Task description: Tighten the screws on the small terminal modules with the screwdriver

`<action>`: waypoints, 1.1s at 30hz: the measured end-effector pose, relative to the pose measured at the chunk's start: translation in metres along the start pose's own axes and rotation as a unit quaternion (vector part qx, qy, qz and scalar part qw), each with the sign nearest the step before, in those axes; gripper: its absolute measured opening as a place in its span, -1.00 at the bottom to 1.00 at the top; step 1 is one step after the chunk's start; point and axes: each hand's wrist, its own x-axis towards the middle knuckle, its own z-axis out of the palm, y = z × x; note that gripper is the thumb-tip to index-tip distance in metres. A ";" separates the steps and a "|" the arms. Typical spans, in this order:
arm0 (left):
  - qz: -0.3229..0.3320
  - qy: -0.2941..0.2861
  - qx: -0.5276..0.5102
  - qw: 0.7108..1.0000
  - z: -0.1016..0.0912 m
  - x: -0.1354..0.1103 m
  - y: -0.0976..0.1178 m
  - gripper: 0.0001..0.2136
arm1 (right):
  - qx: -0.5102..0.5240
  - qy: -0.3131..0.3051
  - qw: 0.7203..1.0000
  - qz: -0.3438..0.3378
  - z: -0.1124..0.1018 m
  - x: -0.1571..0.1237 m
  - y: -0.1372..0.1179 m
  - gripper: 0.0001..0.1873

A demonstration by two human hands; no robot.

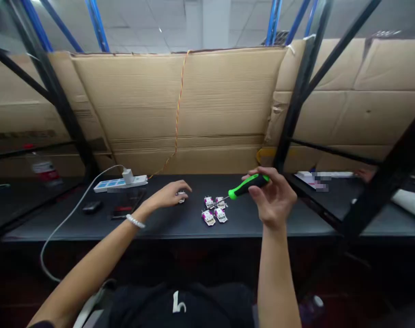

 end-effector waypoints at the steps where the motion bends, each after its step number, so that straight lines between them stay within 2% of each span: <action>1: 0.025 0.000 -0.014 1.000 0.004 0.004 0.007 -0.76 | 0.008 0.020 1.000 -0.006 0.000 0.000 0.001 -0.59; 5: 0.108 -0.047 -0.012 0.993 0.032 0.027 0.035 -0.67 | 0.016 0.033 0.999 -0.005 -0.004 0.002 0.005 -0.60; 9: 0.114 -0.073 0.006 0.991 0.049 0.035 0.047 -0.70 | 0.001 0.017 1.000 0.016 -0.009 0.003 0.003 -0.60; 12: 0.066 -0.076 0.009 0.995 0.044 0.021 0.043 -0.74 | -0.008 0.015 1.000 0.024 -0.012 0.003 0.000 -0.60; 19: 0.017 -0.070 -0.007 0.997 0.017 -0.041 0.019 -0.77 | -0.018 0.015 0.999 0.023 -0.012 0.003 0.000 -0.59; 22: 0.014 -0.058 -0.012 0.998 0.010 -0.046 0.017 -0.78 | -0.021 0.018 0.999 0.017 -0.012 0.003 0.000 -0.59; 24: 0.019 -0.032 -0.010 0.999 0.010 -0.035 0.023 -0.78 | -0.021 0.024 0.999 0.014 -0.012 0.003 0.000 -0.59; 26: 0.040 -0.035 -0.014 0.998 0.014 -0.013 0.032 -0.77 | -0.018 0.026 0.999 0.011 -0.012 0.004 -0.001 -0.59; 28: 0.048 -0.033 -0.001 0.998 0.023 0.012 0.042 -0.75 | -0.011 0.028 1.000 0.002 -0.014 0.005 -0.003 -0.59; 30: 0.058 -0.057 0.013 0.997 0.035 0.035 0.050 -0.75 | -0.009 0.031 0.999 -0.003 -0.016 0.007 -0.004 -0.59; 33: 0.060 -0.057 0.019 0.996 0.053 0.055 0.056 -0.78 | -0.025 0.041 0.999 -0.005 -0.022 0.009 -0.004 -0.58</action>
